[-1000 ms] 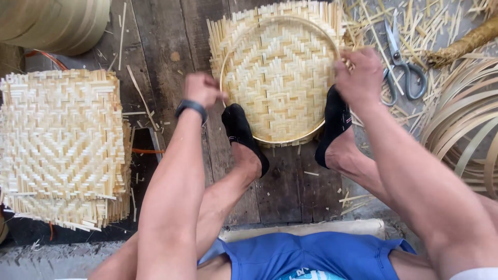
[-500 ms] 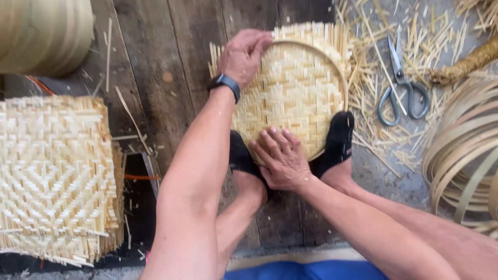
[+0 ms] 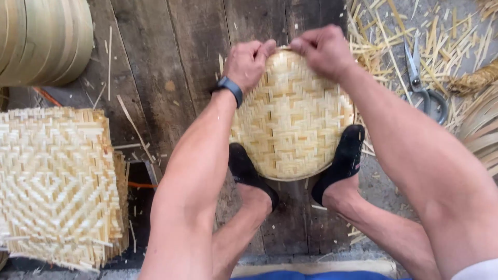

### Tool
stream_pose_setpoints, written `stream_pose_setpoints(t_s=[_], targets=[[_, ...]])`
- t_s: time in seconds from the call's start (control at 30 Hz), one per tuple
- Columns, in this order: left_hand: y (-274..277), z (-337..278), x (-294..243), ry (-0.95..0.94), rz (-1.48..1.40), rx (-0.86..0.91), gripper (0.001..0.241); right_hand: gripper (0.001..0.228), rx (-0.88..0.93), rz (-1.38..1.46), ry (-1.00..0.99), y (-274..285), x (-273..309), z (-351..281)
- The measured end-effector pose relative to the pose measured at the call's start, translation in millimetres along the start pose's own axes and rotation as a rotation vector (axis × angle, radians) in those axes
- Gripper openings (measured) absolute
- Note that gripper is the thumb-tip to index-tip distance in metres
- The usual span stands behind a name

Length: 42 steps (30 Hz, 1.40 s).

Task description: Assembling bamboo steamer bases by fitting woven mats into hoops using a wooden mold and trimming edges with scissors.

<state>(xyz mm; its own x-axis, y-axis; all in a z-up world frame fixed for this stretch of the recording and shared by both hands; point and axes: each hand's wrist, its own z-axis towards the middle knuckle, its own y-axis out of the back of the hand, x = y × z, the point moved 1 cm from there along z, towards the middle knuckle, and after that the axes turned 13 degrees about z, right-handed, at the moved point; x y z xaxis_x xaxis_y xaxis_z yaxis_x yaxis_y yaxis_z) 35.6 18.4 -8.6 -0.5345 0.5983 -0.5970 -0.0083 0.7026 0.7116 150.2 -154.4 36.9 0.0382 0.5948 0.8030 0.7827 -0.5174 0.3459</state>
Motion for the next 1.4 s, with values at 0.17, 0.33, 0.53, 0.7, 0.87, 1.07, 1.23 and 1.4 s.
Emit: stream_pose_setpoints(t_s=[0.17, 0.33, 0.53, 0.7, 0.87, 1.07, 1.23, 1.4], targets=[[-11.1, 22.5, 22.6, 0.096, -0.217, 0.087, 0.042, 0.022, -0.36, -0.136, 0.471, -1.2, -24.6, -31.5], [-18.9, 26.3, 27.9, 0.184, -0.382, 0.143, 0.034, 0.046, -0.561, -0.35, 0.224, -6.1, -48.2, -59.6], [-6.1, 23.0, 11.5, 0.251, -0.399, 0.183, 0.03, 0.074, -0.348, -0.048, -0.328, -4.1, -104.2, -26.7], [-1.9, 19.0, 7.1, 0.276, -0.391, 0.237, 0.032, 0.072, -0.284, 0.159, -0.337, 0.4, -111.8, -30.2], [-18.0, 23.1, 31.0, 0.127, -0.328, 0.065, 0.047, 0.058, -0.512, 0.14, 0.156, -8.9, -48.4, -10.9], [6.8, -40.6, -1.4, -0.07, -0.06, -0.649, 0.046, 0.065, -0.048, -0.049, 0.398, -71.5, 31.0, 35.5], [-6.8, -101.5, 15.9, 0.52, 0.068, -0.6, 0.069, 0.072, 0.284, -0.565, 0.175, -80.6, 51.4, 32.7], [-18.8, -100.9, 35.2, 0.738, 0.015, -0.25, 0.087, 0.096, 0.357, -0.796, 0.008, -87.3, 65.5, 32.2]])
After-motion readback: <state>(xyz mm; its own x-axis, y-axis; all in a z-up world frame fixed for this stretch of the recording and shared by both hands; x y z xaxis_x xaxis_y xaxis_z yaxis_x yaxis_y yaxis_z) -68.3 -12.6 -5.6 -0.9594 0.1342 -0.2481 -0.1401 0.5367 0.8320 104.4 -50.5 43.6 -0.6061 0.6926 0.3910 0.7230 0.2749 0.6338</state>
